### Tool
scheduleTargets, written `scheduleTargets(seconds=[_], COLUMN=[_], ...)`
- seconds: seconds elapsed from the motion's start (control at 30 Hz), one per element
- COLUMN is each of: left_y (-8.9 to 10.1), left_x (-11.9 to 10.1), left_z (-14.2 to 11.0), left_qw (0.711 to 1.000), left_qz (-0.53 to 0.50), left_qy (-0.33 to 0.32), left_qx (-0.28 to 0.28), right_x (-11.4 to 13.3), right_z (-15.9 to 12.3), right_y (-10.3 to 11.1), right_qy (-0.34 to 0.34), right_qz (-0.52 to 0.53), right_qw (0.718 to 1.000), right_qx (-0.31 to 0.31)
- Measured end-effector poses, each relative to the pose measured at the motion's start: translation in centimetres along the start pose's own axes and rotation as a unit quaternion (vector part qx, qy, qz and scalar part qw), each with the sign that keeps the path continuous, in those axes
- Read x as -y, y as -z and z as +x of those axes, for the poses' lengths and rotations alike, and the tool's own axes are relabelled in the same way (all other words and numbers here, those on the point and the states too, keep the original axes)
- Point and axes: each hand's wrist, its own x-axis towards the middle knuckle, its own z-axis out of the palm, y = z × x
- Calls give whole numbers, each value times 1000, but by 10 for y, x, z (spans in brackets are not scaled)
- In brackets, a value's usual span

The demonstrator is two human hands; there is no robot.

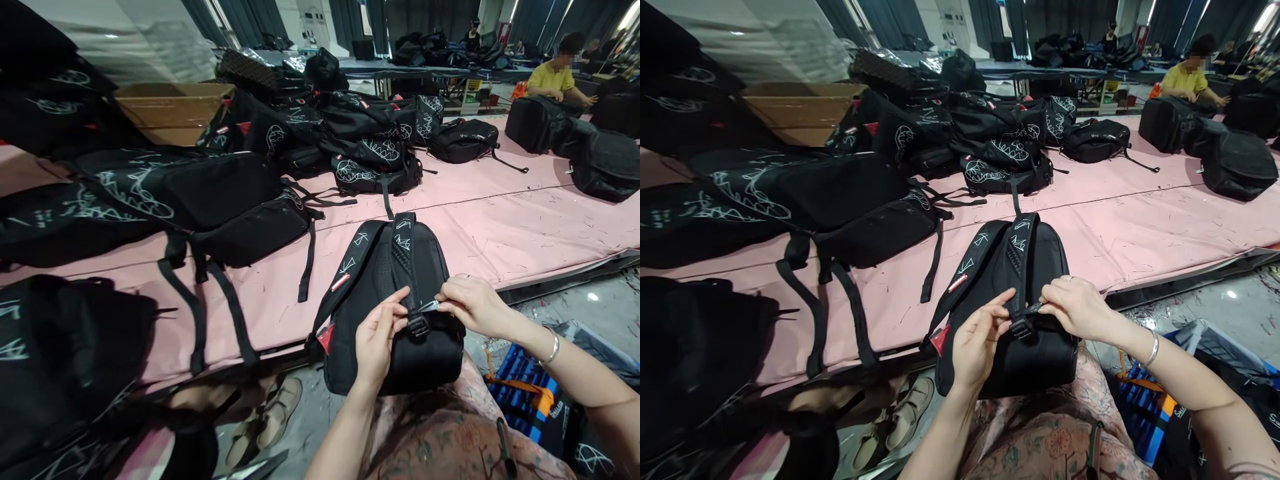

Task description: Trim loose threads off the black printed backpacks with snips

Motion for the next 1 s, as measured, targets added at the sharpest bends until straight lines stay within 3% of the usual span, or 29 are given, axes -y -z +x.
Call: scheduleTargets(seconds=[0.07, 0.17, 0.43, 0.67, 0.8, 0.87, 0.93, 1.0], left_y=[3, 5, 4, 3, 6, 7, 6, 5], left_x=[-1, -1, 6, 4, 3, 2, 1, 0], left_z=[-1, -3, 0, 2, 3, 5, 6, 9], left_qw=[997, 996, 993, 993, 996, 987, 984, 987], left_qz=[-72, -68, 103, 98, -86, -156, -170, -154], left_qy=[23, -3, -55, -63, 21, 44, 49, 51], left_qx=[33, 60, -1, -8, -13, -3, 2, 3], right_x=[-3, -2, 8, 10, 3, 1, 5, 11], right_z=[0, 2, 15, 20, 9, 0, -8, -15], right_y=[0, 4, 12, 7, 2, -9, -25, -46], right_qy=[-4, 4, 43, 64, 3, -64, -120, -155], right_qz=[25, 32, -45, -92, 57, 192, 283, 300], right_qw=[1000, 999, 996, 992, 998, 978, 950, 940], right_qx=[1, 22, 64, 50, -25, -53, -47, -44])
